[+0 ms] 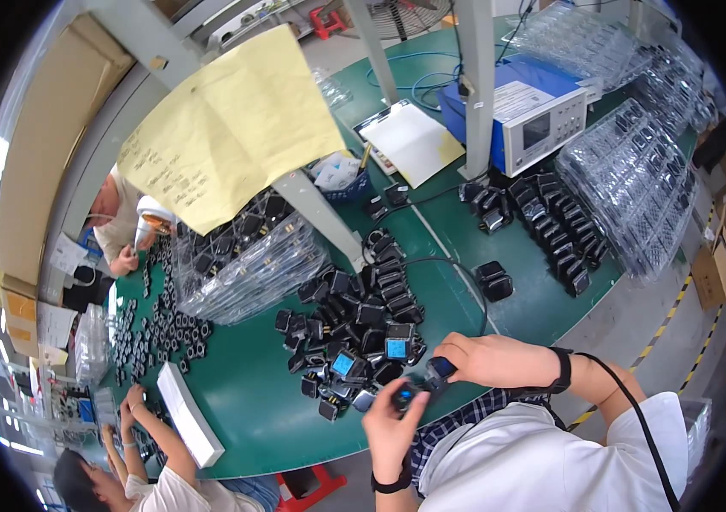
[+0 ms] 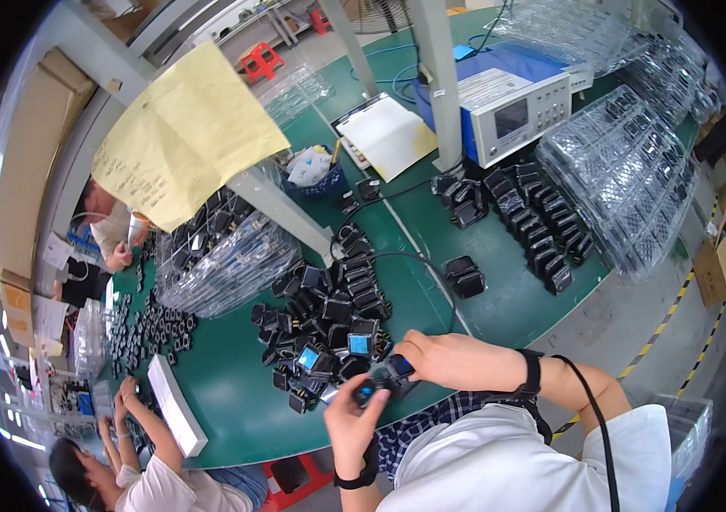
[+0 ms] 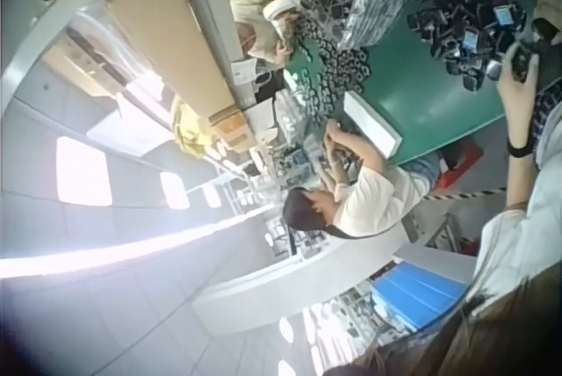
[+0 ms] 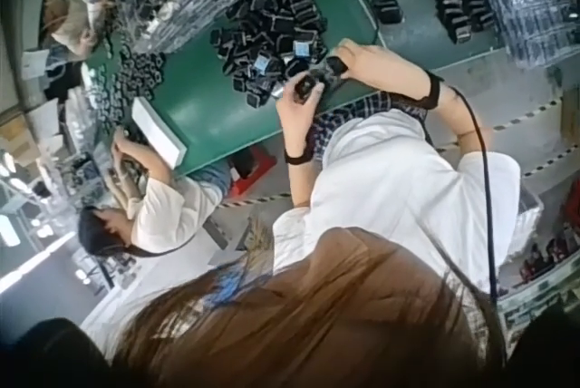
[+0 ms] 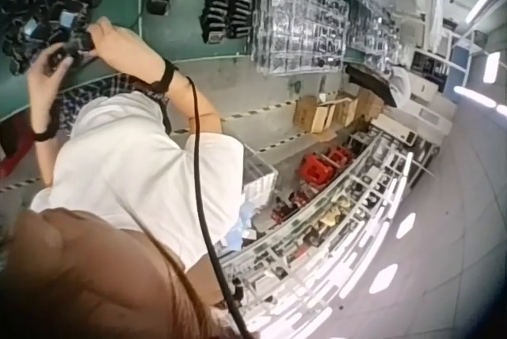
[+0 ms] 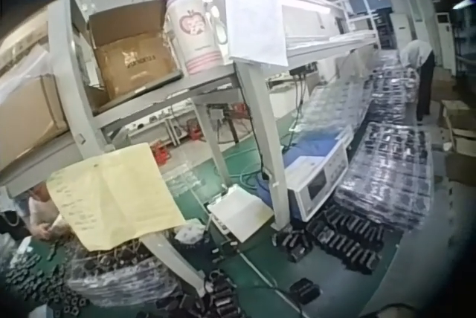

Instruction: Assembling and inspecting small electronic devices by snapping plastic housings onto internal components.

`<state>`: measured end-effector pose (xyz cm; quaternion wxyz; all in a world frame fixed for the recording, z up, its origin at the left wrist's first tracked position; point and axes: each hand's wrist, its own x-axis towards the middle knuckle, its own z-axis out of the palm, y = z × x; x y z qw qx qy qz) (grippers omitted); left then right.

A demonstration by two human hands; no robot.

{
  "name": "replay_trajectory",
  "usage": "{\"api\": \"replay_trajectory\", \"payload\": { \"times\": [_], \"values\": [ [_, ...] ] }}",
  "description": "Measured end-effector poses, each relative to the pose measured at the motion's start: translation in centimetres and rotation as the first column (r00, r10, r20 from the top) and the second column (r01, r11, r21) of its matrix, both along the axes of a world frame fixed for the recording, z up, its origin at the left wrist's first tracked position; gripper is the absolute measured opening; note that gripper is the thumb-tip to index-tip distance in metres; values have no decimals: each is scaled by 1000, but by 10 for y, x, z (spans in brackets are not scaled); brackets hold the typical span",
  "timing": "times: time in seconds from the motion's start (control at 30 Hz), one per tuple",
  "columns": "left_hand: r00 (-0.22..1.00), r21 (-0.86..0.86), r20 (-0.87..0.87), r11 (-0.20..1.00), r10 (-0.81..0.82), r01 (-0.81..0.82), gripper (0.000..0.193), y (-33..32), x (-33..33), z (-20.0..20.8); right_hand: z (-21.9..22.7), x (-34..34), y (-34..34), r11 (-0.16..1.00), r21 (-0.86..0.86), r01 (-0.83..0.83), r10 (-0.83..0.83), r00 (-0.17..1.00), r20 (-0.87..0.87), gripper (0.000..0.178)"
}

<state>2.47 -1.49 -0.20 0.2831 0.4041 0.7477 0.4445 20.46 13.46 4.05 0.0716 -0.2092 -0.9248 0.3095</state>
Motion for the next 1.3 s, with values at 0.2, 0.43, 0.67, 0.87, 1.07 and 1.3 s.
{"api": "replay_trajectory", "payload": {
  "times": [0.2, 0.43, 0.67, 0.87, 1.07, 1.3],
  "values": [
    [801, -7, -591, 992, 98, -126, 51, 0, -13, -4, -26, -24, 4, 973, 219, 71, -72, 997, 0, 34],
    [729, 97, -672, 960, -132, 263, 52, 49, 42, 25, -14, 37, 69, 851, 286, 441, -403, 896, -184, 22],
    [559, 2, -782, 897, -274, 442, 39, 135, 126, -11, -41, 83, 106, 924, 233, 303, -286, 952, -106, 29],
    [500, -148, -745, 840, -441, 521, 25, 120, 142, -26, -22, 106, 89, 899, 209, 384, -406, 911, 70, 48],
    [487, -37, -767, 787, -417, 616, 26, 97, 147, -24, -24, 96, 72, 850, 347, 397, -432, 902, 26, 61],
    [651, 83, -478, 708, -590, 702, 38, 71, 122, -7, -5, 73, 50, 908, 178, 379, -355, 922, -153, 56]
  ]
}}
